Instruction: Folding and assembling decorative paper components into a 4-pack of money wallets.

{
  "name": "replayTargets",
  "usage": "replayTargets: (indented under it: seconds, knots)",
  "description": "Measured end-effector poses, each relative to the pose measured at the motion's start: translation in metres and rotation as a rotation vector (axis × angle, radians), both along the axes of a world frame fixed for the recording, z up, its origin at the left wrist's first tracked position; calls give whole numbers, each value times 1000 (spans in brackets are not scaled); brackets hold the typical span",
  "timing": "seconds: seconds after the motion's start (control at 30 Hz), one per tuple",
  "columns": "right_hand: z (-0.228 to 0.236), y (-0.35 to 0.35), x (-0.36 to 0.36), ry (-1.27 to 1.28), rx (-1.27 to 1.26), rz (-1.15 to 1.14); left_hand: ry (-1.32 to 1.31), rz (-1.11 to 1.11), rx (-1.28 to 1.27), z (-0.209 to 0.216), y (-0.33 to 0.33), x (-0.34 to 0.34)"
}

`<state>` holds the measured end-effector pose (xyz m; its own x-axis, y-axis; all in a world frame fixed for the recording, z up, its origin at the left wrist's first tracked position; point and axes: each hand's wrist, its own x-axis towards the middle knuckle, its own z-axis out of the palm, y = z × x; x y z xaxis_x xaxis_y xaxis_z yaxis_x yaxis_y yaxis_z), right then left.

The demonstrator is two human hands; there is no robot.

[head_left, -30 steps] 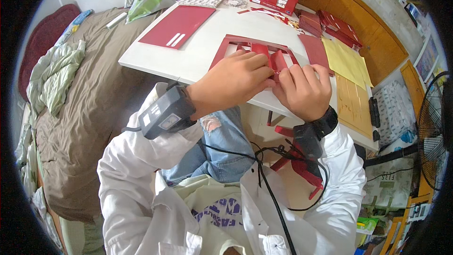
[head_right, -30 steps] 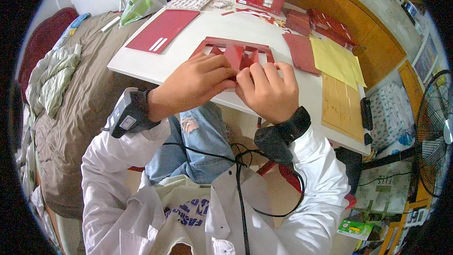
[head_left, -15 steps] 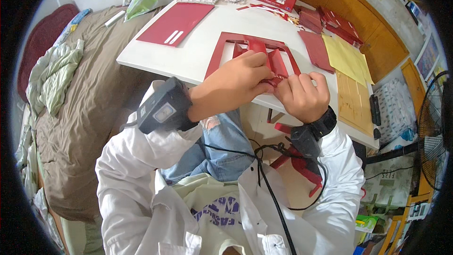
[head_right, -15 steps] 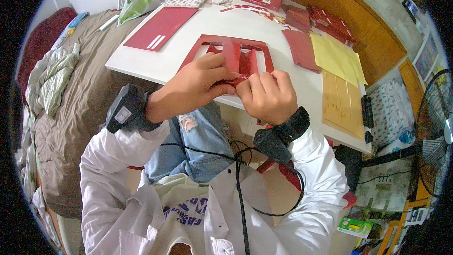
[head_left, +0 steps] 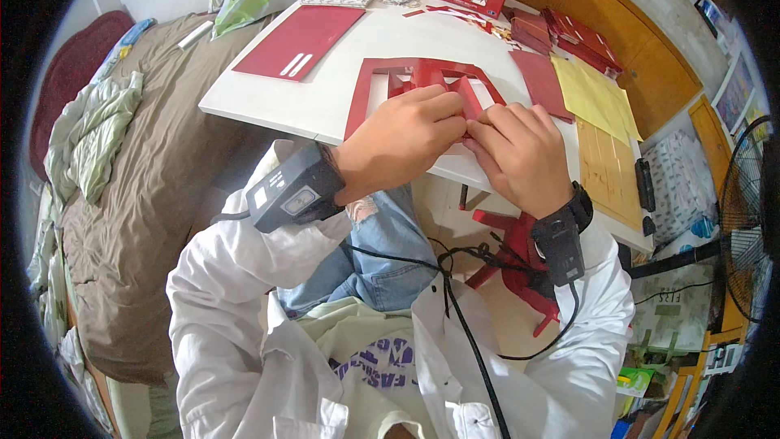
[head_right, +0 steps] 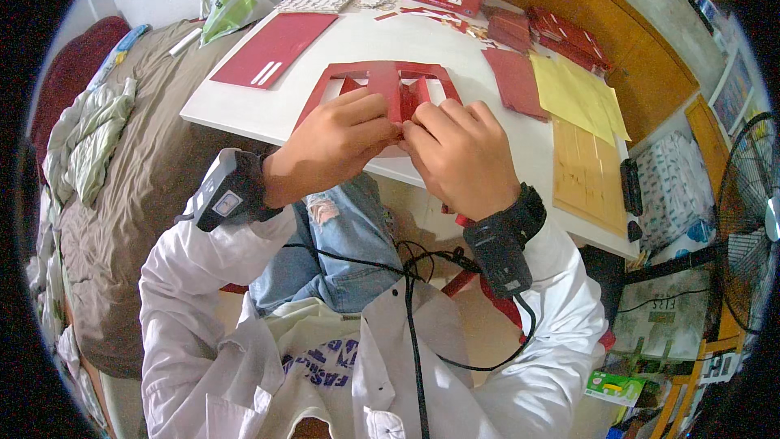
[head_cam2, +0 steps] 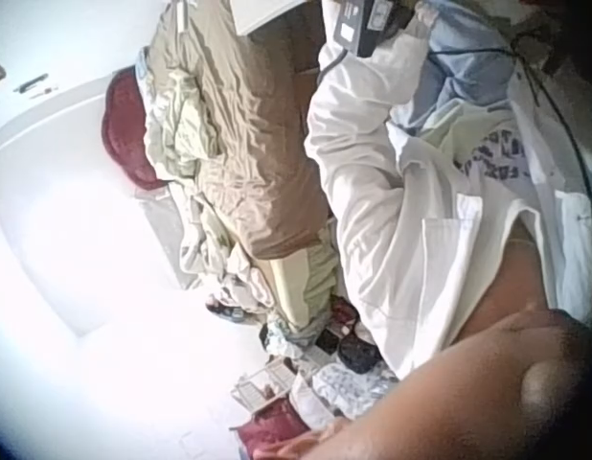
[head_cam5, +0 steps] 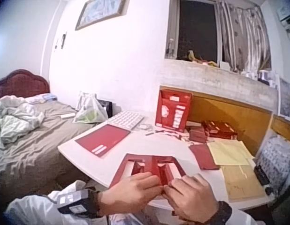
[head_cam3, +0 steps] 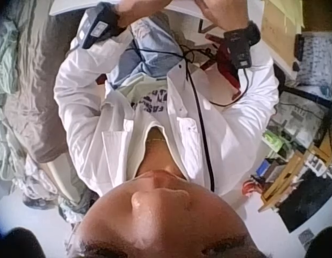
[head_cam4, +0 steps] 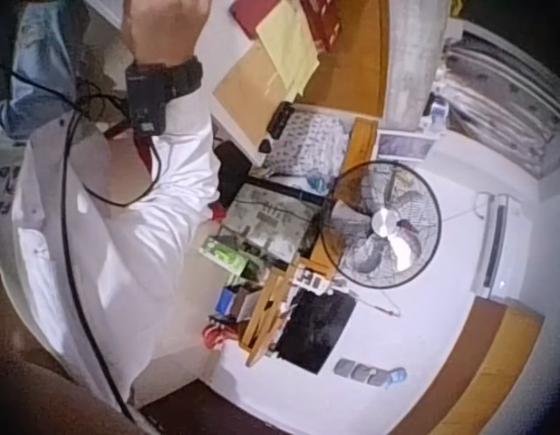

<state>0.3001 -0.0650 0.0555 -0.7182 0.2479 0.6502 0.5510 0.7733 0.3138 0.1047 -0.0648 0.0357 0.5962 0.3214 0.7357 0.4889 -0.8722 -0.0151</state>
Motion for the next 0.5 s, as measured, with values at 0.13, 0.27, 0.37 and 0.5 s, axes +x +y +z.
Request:
replayTargets:
  seconds: [0.13, 0.27, 0.37, 0.5]
  knots:
    - [-3, 1, 2, -103, 83, -66, -20, -16, 7, 2, 3, 0]
    - [-3, 5, 5, -192, 155, -33, 47, 114, 87, 3, -2, -3]
    - [-2, 8, 6, -114, 160, 1, 101, 160, 110, 6, -2, -10]
    - [-1, 10, 14, -66, 135, -26, 109, 149, 149, 6, 2, -13]
